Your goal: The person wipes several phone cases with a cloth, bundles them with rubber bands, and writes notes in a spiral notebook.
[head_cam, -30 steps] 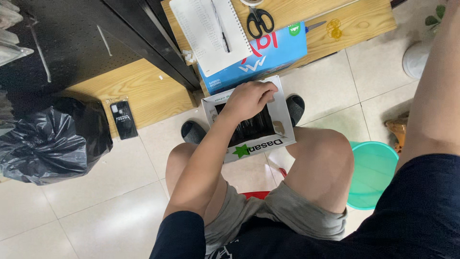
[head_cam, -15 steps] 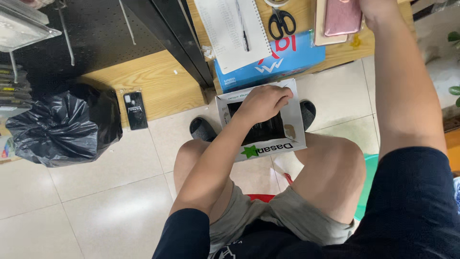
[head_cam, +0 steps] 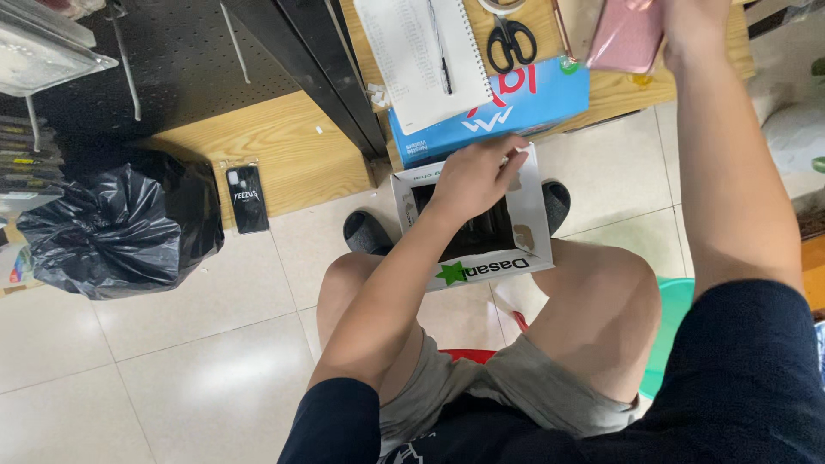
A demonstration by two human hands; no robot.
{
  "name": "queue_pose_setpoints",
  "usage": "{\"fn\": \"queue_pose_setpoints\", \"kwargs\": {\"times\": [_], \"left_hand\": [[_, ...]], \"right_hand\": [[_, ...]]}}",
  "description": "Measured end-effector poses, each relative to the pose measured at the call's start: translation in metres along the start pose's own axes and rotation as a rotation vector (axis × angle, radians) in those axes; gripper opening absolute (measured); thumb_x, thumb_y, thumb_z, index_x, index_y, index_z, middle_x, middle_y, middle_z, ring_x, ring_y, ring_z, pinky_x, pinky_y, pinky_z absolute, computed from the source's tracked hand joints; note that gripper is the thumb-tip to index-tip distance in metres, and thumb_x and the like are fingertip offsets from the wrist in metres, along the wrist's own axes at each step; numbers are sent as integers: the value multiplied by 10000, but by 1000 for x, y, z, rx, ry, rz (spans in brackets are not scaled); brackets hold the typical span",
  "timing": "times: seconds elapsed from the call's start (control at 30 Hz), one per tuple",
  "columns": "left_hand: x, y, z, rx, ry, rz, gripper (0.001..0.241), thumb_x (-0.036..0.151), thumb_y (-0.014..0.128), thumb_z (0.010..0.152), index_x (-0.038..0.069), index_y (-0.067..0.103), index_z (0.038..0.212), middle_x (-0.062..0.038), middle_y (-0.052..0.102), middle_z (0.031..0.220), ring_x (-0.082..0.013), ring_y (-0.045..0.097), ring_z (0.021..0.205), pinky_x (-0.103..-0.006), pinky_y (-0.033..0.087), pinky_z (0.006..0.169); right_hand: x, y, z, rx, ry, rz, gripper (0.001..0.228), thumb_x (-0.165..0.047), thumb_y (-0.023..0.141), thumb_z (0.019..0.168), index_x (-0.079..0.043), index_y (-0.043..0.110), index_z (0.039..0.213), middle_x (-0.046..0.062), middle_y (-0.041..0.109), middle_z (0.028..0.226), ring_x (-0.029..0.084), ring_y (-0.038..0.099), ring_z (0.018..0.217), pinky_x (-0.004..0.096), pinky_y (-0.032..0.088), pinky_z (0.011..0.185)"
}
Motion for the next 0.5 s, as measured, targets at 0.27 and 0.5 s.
{"fn": "queue_pose_setpoints", "kwargs": {"times": [0.27,0.5], "left_hand": [[-33,-2,4,338,-113,-547,252,334,708,1005,126,677,1143,-101,760,994,-213,721,1025,-389,587,860],[-48,-19,-9,460,-205,-560,205,313,745,954,145,650,885,-35,697,755,-47,596,815,-288,509,820]], "right_hand": [[-176,103,-271,-475,63,160,189,-203,813,981,-67,682,977,-15,607,786,80,605,713,206,510,606],[-125,21,-136,-107,-179,-29,350,-277,636,1249,-62,726,988,101,685,828,181,718,749,288,566,728]]}}
Point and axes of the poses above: each hand's wrist, its own z-axis towards the middle knuckle, its own y-axis out of the palm, x = y × z, the point moved 10 cm from there along z, towards the middle knuckle
